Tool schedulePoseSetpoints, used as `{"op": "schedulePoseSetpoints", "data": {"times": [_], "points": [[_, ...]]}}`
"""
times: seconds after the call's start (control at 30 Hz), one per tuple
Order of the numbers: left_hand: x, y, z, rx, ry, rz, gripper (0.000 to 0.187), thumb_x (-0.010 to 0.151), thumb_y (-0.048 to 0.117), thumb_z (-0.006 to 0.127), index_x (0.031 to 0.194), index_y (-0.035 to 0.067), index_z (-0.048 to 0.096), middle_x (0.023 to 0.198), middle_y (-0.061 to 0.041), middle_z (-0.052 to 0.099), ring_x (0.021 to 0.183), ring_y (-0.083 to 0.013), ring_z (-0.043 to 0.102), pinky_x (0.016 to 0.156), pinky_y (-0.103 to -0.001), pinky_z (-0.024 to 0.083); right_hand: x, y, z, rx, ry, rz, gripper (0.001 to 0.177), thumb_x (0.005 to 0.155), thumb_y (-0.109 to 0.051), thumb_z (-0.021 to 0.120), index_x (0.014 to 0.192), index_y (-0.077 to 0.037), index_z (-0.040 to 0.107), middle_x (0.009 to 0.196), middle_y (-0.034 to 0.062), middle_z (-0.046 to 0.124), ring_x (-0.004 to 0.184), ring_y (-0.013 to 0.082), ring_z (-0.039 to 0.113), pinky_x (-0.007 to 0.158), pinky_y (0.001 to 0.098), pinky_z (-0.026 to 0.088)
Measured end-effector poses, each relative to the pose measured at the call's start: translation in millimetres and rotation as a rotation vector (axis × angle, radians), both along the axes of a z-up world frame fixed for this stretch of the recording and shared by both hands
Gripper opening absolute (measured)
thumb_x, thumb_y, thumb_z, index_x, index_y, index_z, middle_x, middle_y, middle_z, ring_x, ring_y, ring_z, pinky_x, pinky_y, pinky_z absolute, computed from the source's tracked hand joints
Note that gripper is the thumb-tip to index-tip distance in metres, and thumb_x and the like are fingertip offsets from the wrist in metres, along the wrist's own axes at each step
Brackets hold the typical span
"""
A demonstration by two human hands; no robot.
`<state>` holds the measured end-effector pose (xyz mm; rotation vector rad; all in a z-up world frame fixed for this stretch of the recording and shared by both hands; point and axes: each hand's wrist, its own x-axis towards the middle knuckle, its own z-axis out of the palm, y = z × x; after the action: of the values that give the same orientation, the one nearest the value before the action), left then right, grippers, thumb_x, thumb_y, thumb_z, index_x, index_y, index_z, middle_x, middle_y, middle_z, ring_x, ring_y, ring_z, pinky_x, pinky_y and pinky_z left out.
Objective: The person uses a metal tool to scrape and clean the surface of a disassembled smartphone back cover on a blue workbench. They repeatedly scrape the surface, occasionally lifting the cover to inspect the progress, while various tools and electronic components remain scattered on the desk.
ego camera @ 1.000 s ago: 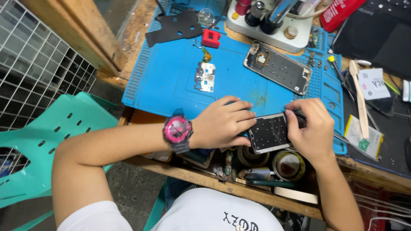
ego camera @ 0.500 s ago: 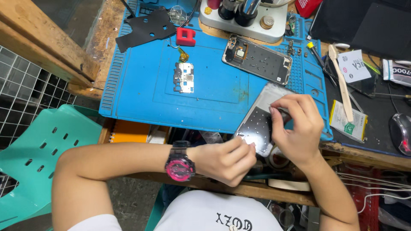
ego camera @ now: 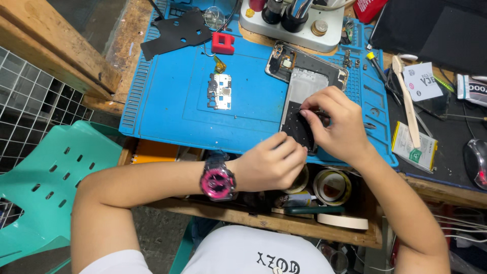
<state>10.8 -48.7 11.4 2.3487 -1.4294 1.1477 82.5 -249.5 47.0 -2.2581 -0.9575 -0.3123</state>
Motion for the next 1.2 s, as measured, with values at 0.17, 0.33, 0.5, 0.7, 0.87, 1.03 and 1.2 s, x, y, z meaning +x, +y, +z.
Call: {"op": "schedulePoseSetpoints", "data": {"times": [0.17, 0.33, 0.5, 0.7, 0.87, 1.03, 1.2], "points": [[11.0, 24.4, 27.0, -0.140, 0.467, 0.058, 0.073, 0.085, 0.043, 0.076, 0.134, -0.006, 0.055, 0.137, -0.022, 0.058, 0.131, -0.0348, 0.054, 0.114, -0.049, 0.043, -2.6, 2.7, 1.0, -0.047, -0.001, 0.017, 0.014, 0.087, 0.002, 0.073, 0.099, 0.002, 0.066, 0.100, 0.0139, 0.065, 0.091, 0.0316, 0.066, 0.078, 0.0368, 0.054], [59.6, 50.0, 35.3, 0.046, 0.613, 0.013, 0.113, 0.079, 0.070, 0.073, 0.155, -0.003, 0.034, 0.164, -0.019, 0.027, 0.154, -0.0374, 0.020, 0.122, -0.057, 0.023, -11.3, 15.5, -3.1, -0.042, 0.050, -0.024, 0.012, 0.089, 0.001, 0.073, 0.100, 0.000, 0.068, 0.098, 0.0135, 0.065, 0.088, 0.0308, 0.067, 0.077, 0.0382, 0.055], [93.7, 49.4, 11.2, 0.237, 0.709, -0.027, 0.121, 0.076, 0.083, 0.064, 0.155, -0.001, 0.031, 0.167, -0.018, 0.022, 0.156, -0.0345, 0.015, 0.122, -0.058, 0.019, -7.5, 20.7, -6.2, -0.067, -0.009, -0.011, 0.011, 0.088, 0.001, 0.074, 0.098, 0.000, 0.068, 0.096, 0.0134, 0.064, 0.089, 0.0326, 0.066, 0.079, 0.0401, 0.054], [111.5, 50.7, -0.9, 0.234, 0.731, -0.095, 0.123, 0.077, 0.086, 0.064, 0.157, -0.001, 0.030, 0.167, -0.019, 0.020, 0.156, -0.0353, 0.014, 0.122, -0.059, 0.018, -6.6, 22.8, -8.3, -0.070, -0.063, 0.004, 0.013, 0.086, 0.002, 0.074, 0.096, -0.001, 0.066, 0.096, 0.0129, 0.064, 0.090, 0.0333, 0.064, 0.080, 0.0412, 0.052], [109.1, 51.5, -2.9, 0.186, 0.753, -0.106, 0.123, 0.076, 0.085, 0.065, 0.158, 0.001, 0.030, 0.168, -0.018, 0.021, 0.157, -0.0342, 0.015, 0.123, -0.059, 0.017, -8.6, 24.5, -9.1, -0.080, -0.085, 0.006, 0.015, 0.086, 0.003, 0.075, 0.097, 0.000, 0.065, 0.098, 0.0129, 0.063, 0.092, 0.0337, 0.063, 0.080, 0.0413, 0.052], [108.5, 51.5, -2.0, 0.184, 0.769, -0.092, 0.122, 0.076, 0.085, 0.065, 0.158, 0.001, 0.031, 0.168, -0.018, 0.022, 0.156, -0.0338, 0.016, 0.124, -0.059, 0.015, -10.7, 26.5, -9.0, -0.114, -0.114, 0.020, 0.016, 0.085, 0.005, 0.075, 0.098, 0.000, 0.065, 0.098, 0.0129, 0.063, 0.091, 0.0331, 0.062, 0.078, 0.0414, 0.052], [108.7, 51.6, -3.5, 0.177, 0.769, -0.094, 0.123, 0.075, 0.085, 0.066, 0.158, 0.001, 0.032, 0.168, -0.017, 0.023, 0.157, -0.0329, 0.016, 0.124, -0.059, 0.015, -11.4, 26.2, -9.6, -0.119, -0.124, -0.003, 0.017, 0.084, 0.005, 0.075, 0.098, 0.001, 0.065, 0.096, 0.0127, 0.063, 0.091, 0.0329, 0.062, 0.078, 0.0415, 0.052]]}}
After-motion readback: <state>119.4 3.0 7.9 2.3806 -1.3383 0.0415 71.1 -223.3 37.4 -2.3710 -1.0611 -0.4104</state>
